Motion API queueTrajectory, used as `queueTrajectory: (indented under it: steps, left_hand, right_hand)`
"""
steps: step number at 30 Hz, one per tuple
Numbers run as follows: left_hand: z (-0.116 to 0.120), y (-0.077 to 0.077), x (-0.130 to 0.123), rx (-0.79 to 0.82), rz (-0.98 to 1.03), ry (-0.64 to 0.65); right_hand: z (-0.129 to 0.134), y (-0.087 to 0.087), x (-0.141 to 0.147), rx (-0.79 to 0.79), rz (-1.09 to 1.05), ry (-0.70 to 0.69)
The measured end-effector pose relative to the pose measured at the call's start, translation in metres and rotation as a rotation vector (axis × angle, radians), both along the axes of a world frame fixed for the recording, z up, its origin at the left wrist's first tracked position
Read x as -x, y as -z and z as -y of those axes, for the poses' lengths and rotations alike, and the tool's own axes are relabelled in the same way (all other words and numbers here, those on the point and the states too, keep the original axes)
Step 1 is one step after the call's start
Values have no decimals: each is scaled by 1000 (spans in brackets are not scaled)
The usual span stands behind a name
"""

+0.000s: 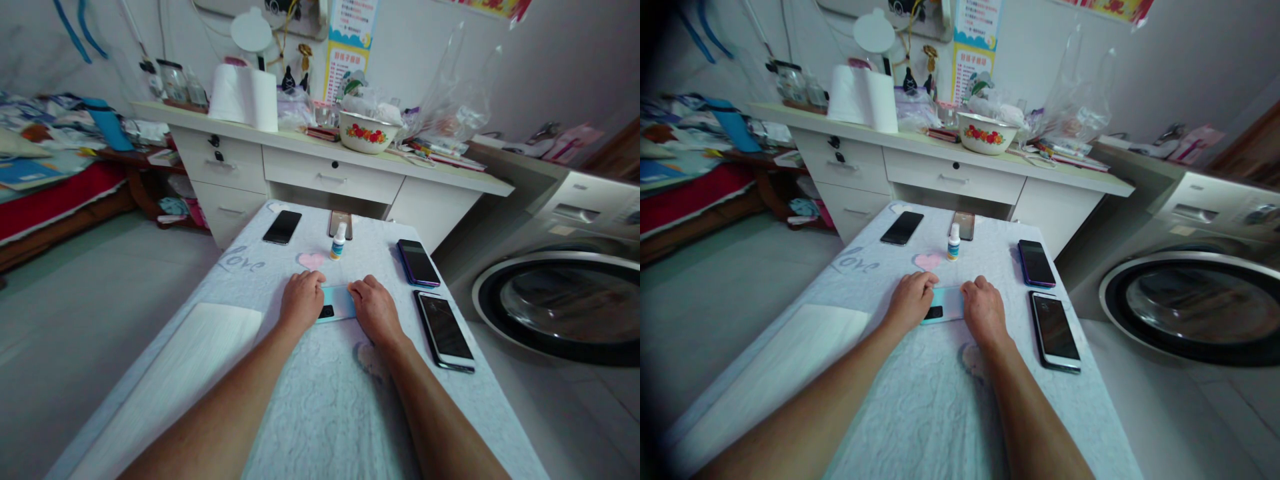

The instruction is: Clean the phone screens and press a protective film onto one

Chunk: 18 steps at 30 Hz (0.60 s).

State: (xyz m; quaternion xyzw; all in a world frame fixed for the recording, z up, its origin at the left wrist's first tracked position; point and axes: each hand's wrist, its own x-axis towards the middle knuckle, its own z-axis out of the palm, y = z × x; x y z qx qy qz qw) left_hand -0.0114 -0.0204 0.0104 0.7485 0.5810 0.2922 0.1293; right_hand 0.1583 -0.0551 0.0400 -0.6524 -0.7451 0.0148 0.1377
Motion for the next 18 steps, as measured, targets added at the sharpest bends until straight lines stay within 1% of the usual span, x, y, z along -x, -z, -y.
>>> queueTrajectory:
  steps: [5,10,18]
  left_hand:
    - [0,0,0,-4,-3,2]
    - [0,2,0,-13,-11,5]
    - [-1,3,0,-13,-3,8]
  right_hand:
    - [-1,1,0,0,2,14]
    - [-3,4,0,-8,56,28]
    - [-2,0,-1,25,125,14]
